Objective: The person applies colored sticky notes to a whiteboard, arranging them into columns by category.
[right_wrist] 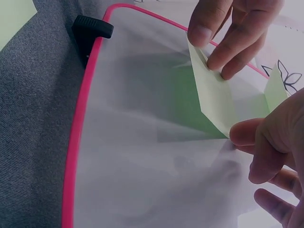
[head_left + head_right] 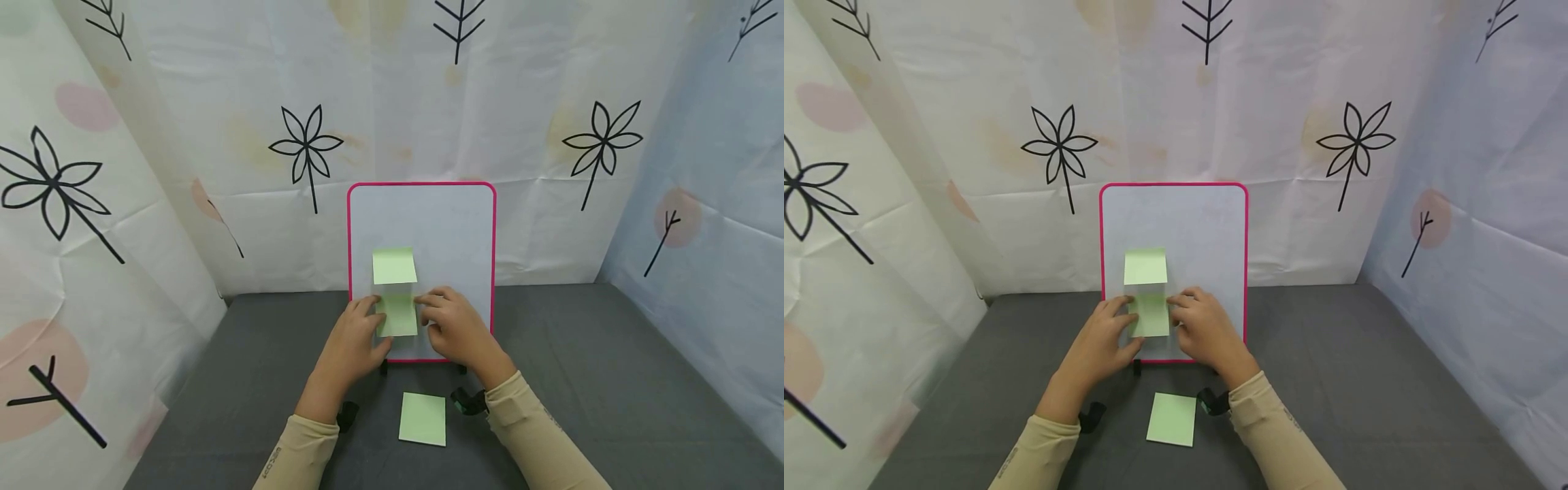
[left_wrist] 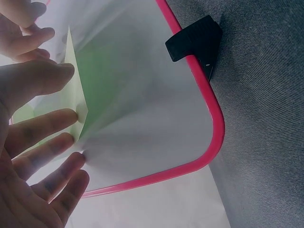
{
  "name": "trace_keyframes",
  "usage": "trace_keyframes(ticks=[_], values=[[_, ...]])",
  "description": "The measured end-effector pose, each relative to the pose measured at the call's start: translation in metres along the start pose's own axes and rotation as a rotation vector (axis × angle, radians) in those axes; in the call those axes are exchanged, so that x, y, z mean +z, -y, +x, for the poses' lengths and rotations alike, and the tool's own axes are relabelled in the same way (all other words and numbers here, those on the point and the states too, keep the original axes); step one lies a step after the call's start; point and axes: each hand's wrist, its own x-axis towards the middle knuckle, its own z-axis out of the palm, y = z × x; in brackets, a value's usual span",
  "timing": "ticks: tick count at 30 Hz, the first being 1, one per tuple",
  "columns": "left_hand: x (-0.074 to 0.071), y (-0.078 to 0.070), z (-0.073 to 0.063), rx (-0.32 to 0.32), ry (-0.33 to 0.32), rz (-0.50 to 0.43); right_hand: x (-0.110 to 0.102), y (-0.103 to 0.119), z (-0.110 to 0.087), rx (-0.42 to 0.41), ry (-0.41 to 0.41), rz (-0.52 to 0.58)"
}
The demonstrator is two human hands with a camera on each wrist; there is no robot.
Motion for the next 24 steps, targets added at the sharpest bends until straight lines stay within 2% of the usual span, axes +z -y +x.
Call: trace_keyframes(ticks=[6,13,24], values=[[0.0001,0.0002,-0.0003,0.008,-0.003,0.009,0.0035,0.0032,0.0001,-0.017,-0.008,0.013],[0.0001,-0.0003,-0.0005,0.009,-0.006,0.013,0.0092,0.0063,-0.0017,-0.04,0.024,0.03],[-0.002,0.0017,-0.0005,0.003,-0.023,0.005,0.0007,0.0029,0.0002,-0.023,0.007,-0.002]])
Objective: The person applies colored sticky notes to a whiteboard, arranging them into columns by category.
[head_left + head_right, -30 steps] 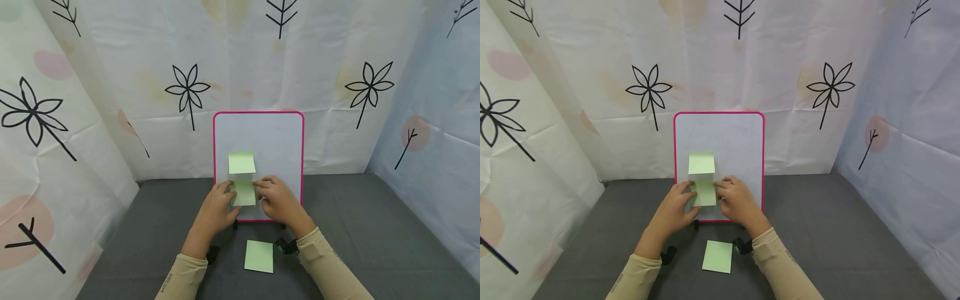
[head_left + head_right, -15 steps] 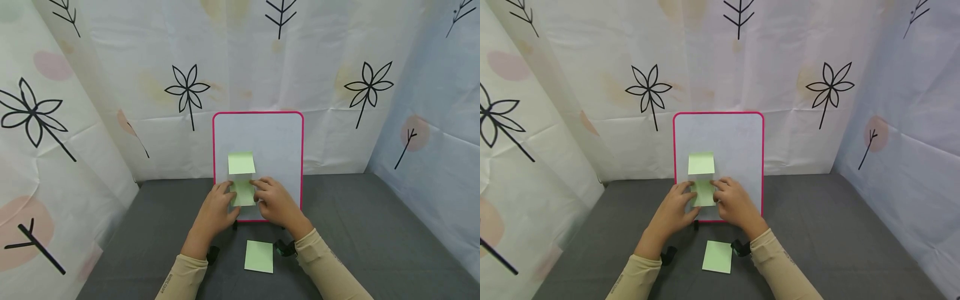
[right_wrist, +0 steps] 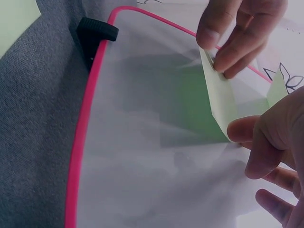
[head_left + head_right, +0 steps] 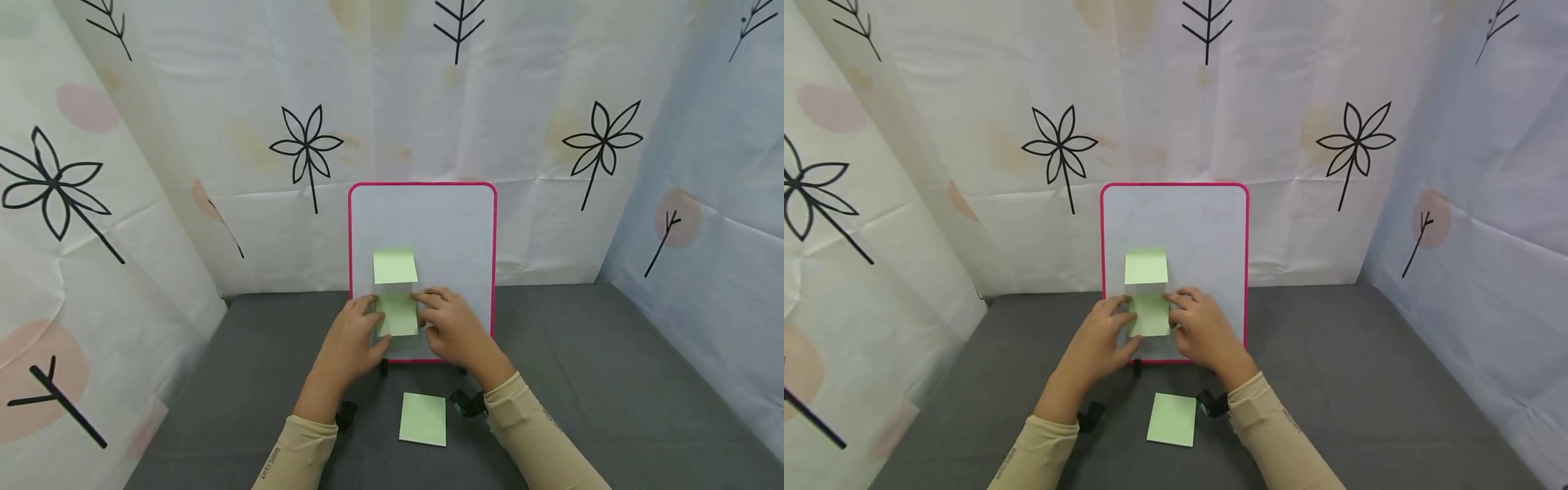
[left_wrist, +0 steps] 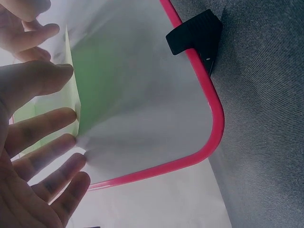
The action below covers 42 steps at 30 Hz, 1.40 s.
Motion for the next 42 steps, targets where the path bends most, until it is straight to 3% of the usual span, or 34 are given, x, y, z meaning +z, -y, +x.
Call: trace_keyframes(ticks=[21,42], values=[[0.0,0.001,0.0,0.003,-0.004,-0.034,-0.007,-0.011,-0.002,0.027,-0.036,0.0],[0.005,-0.007,0.002,0.061,-0.004,-0.046,-0.013,-0.011,-0.005,0.068,-0.019,0.01]])
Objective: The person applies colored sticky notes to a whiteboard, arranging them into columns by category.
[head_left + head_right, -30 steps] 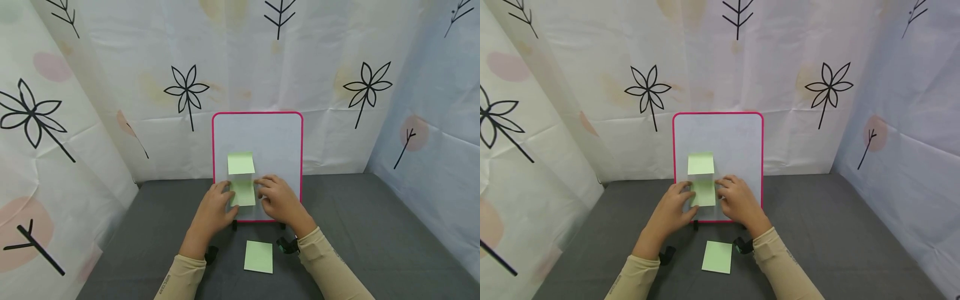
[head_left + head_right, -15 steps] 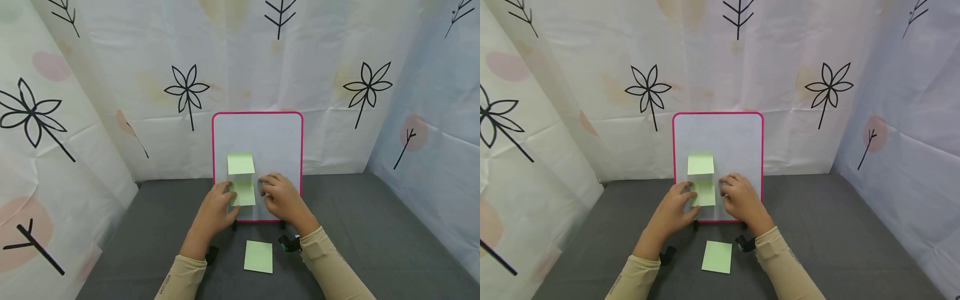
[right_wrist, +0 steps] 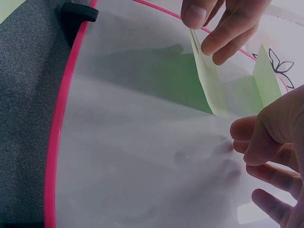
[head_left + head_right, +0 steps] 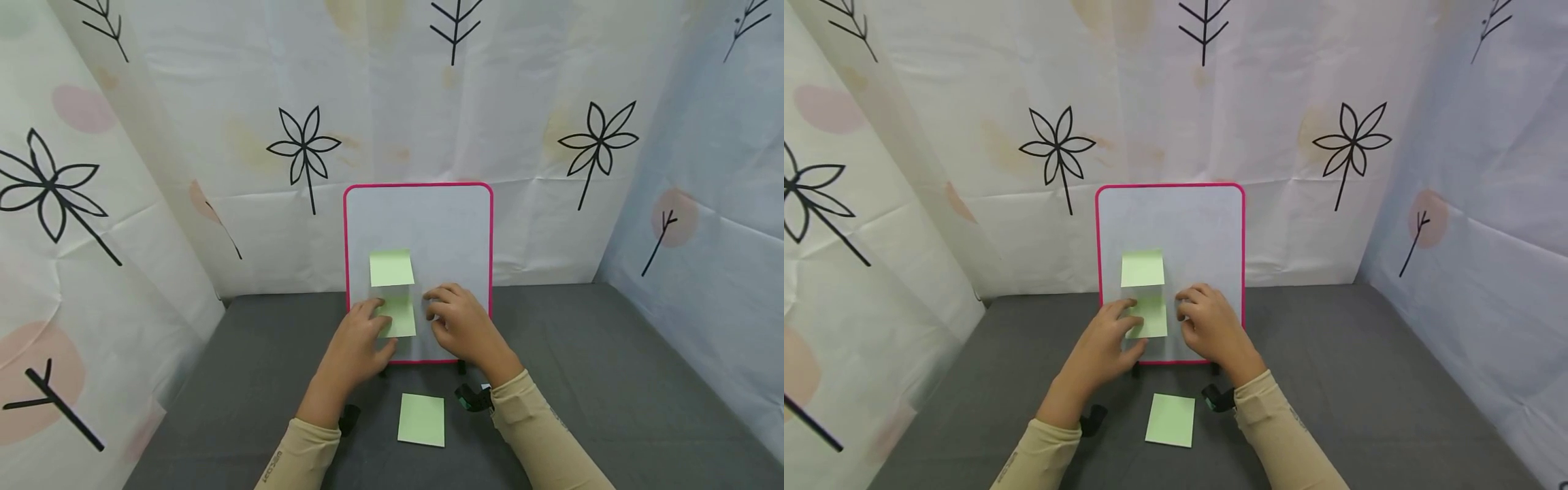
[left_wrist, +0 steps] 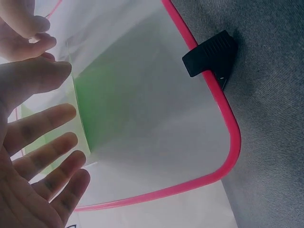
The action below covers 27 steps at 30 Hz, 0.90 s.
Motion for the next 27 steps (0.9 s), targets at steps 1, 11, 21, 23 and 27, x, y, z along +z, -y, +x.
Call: trace_keyframes(ticks=[1,11,21,23,27], values=[[-0.0001,-0.0006,0.0001,0.001,0.002,-0.001,-0.0005,0.0,-0.0002,0.001,0.0,0.001],[-0.0004,-0.0057,0.0,0.016,-0.004,-0.001,-0.0033,-0.0003,-0.0005,-0.001,-0.009,0.02],[-0.0009,-0.0069,-0.0003,0.02,-0.002,-0.006,-0.005,0.0038,-0.0011,0.014,0.017,0.027],[-0.0007,-0.0069,-0.0001,0.021,-0.001,-0.009,-0.0057,0.0038,-0.001,0.015,0.022,0.028],[-0.0007,-0.0072,0.0003,0.021,0.002,-0.016,-0.0078,0.0032,-0.0009,0.029,0.039,0.036]])
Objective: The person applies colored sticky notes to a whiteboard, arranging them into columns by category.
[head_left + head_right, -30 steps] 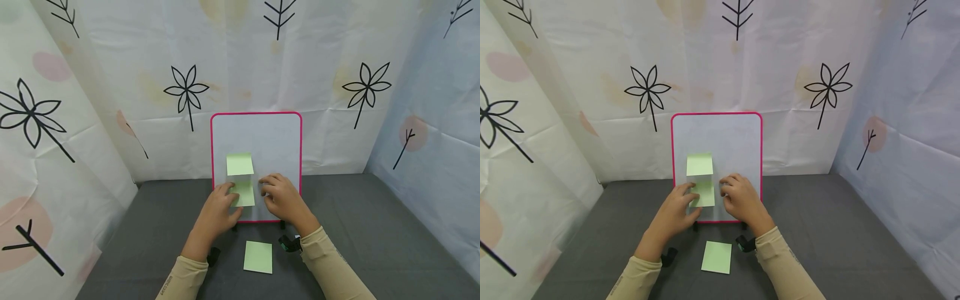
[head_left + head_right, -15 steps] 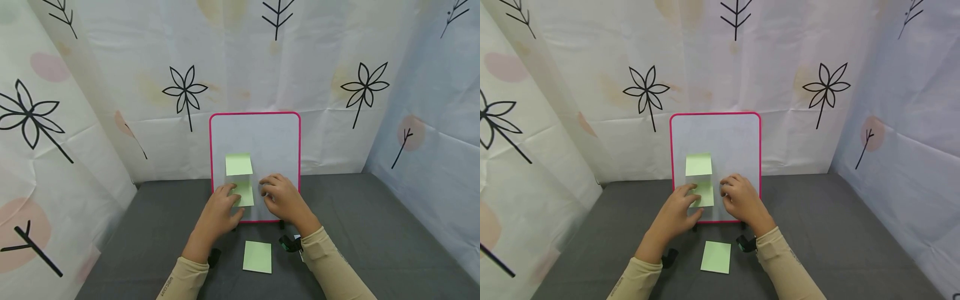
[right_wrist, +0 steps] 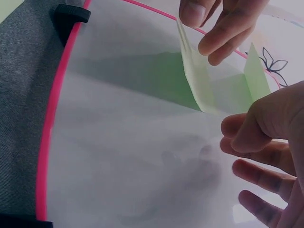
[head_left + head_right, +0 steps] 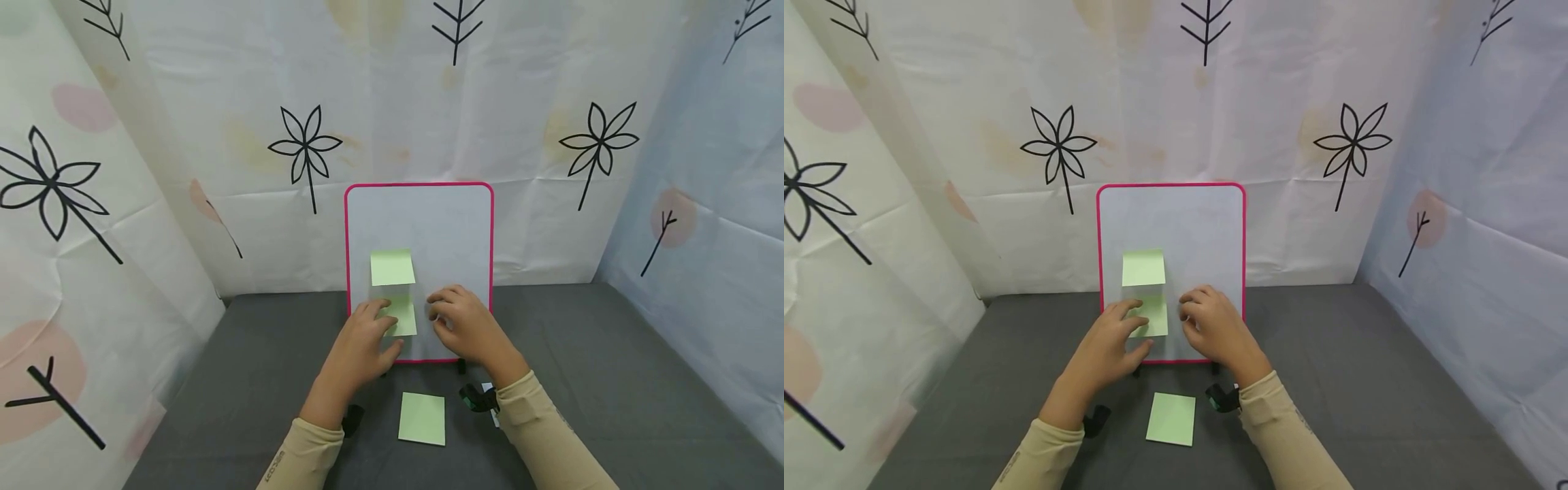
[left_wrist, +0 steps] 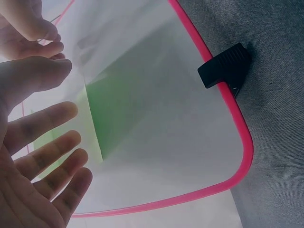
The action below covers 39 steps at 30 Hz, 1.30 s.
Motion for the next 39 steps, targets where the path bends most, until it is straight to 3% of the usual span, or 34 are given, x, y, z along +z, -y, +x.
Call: trace_keyframes(ticks=[16,24,32,39], values=[[0.004,-0.007,0.001,0.016,0.023,-0.039,-0.021,0.007,-0.007,0.032,0.158,0.123],[0.004,-0.009,0.002,0.01,0.049,-0.036,-0.022,-0.001,-0.035,0.02,0.225,0.071],[0.015,-0.017,0.002,0.066,0.079,-0.026,-0.03,-0.009,-0.067,0.077,0.27,0.065],[0.026,-0.03,-0.001,0.098,0.124,-0.006,-0.046,-0.013,-0.092,0.133,0.384,0.08]])
